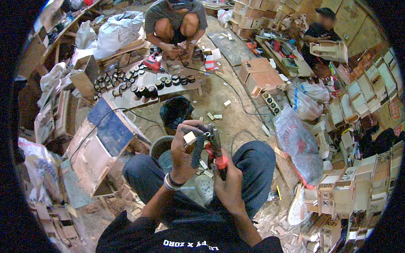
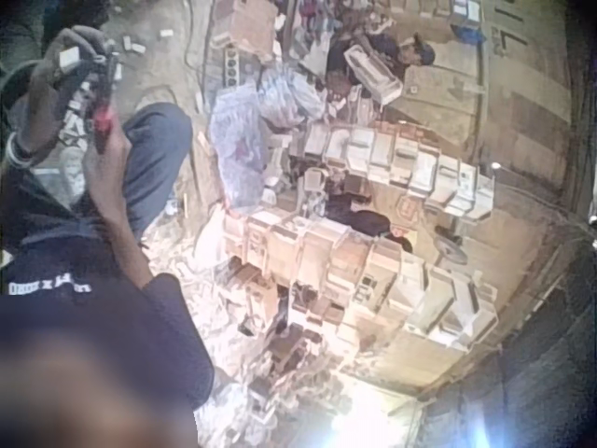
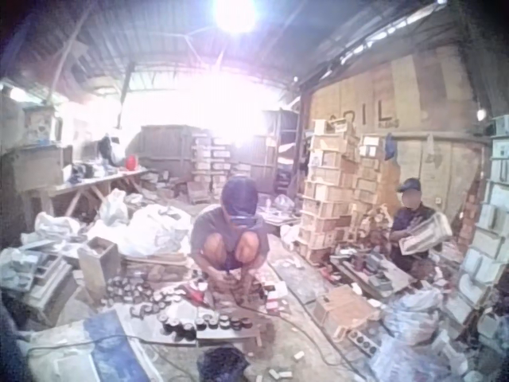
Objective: The person sits on the floor and uses pliers to manipulate small wooden blocks, repeatedly picking them up, adjusting them, and placing them down. Other workers are visible in the background handling similar items.
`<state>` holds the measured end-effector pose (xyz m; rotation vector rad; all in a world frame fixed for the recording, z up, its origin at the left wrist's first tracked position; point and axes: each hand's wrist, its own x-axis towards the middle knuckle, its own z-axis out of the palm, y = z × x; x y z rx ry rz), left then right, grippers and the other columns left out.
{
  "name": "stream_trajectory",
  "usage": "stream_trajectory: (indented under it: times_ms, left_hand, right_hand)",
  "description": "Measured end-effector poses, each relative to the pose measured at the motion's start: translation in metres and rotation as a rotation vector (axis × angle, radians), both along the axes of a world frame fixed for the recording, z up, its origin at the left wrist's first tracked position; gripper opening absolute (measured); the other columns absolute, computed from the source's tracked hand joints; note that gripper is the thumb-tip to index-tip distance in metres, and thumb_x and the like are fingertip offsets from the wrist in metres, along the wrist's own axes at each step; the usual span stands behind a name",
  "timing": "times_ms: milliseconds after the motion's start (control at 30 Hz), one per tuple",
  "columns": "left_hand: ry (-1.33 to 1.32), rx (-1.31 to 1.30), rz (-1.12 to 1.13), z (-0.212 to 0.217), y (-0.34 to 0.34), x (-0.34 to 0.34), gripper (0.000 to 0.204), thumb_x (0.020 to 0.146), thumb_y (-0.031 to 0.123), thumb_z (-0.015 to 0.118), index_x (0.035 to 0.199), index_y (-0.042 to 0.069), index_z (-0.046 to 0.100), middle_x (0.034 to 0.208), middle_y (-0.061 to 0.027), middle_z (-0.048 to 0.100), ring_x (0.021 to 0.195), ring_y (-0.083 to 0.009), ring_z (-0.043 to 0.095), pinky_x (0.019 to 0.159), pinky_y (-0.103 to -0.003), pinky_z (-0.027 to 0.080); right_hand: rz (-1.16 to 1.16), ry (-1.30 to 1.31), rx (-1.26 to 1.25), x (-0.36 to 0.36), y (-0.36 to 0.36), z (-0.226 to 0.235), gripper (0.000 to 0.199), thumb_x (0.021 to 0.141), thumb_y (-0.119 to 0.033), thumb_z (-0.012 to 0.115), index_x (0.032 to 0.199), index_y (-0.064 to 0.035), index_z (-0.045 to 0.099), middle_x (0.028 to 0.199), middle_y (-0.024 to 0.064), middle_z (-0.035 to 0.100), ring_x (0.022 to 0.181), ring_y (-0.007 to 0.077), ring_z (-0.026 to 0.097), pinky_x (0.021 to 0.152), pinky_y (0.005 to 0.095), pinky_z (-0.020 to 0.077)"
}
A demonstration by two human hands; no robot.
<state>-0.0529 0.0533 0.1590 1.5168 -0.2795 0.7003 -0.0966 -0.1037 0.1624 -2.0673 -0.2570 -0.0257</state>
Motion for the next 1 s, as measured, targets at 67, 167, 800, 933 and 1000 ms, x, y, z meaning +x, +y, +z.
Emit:
stream_trajectory:
  times_ms: [67,167,800,933,1000]
  left_hand:
    - [-0.009,0.065,0.040,0.000,-0.003,0.000,0.029,0.086,0.010,0.073,0.105,0.001,0.053,0.114,-0.0159,0.061,0.101,-0.0230,0.063,0.089,-0.033,0.050]
    - [0.018,0.048,0.063,-0.002,-0.005,0.000,0.029,0.088,0.013,0.074,0.106,0.001,0.054,0.115,-0.0164,0.062,0.100,-0.0232,0.063,0.089,-0.034,0.050]
    - [0.017,0.072,0.036,-0.001,-0.012,-0.003,0.033,0.084,0.006,0.075,0.107,0.001,0.052,0.113,-0.0180,0.063,0.095,-0.0242,0.069,0.085,-0.035,0.054]
    - [-0.043,0.070,0.055,0.004,-0.013,-0.003,0.034,0.082,0.002,0.074,0.109,0.002,0.052,0.117,-0.0194,0.064,0.104,-0.0279,0.068,0.091,-0.036,0.052]
    - [-0.053,0.034,0.036,0.006,-0.014,-0.004,0.031,0.085,0.001,0.072,0.109,0.002,0.053,0.121,-0.0212,0.064,0.106,-0.0306,0.068,0.092,-0.037,0.052]
  right_hand:
    - [0.009,-0.035,-0.007,0.001,0.001,0.002,0.046,0.089,0.005,0.065,0.134,0.0033,0.055,0.106,0.0241,0.071,0.100,0.0344,0.073,0.085,0.0394,0.0546]
    - [0.013,-0.135,-0.024,0.003,0.005,0.000,0.045,0.089,0.006,0.064,0.133,0.0028,0.055,0.106,0.0226,0.070,0.099,0.0320,0.070,0.085,0.0375,0.0533]
    - [0.059,-0.084,0.307,0.008,0.012,-0.039,0.017,0.097,-0.001,0.062,0.114,0.0020,0.060,0.098,0.0072,0.067,0.091,0.0154,0.061,0.083,0.0321,0.0493]
    - [-0.013,-0.047,0.306,0.008,0.009,-0.036,0.016,0.099,-0.005,0.061,0.114,0.0015,0.060,0.096,0.0066,0.067,0.089,0.0145,0.061,0.081,0.0315,0.0494]
    - [-0.013,-0.025,0.236,0.007,0.006,-0.037,0.016,0.100,-0.006,0.062,0.114,0.0014,0.060,0.095,0.0064,0.067,0.087,0.0146,0.061,0.079,0.0314,0.0499]
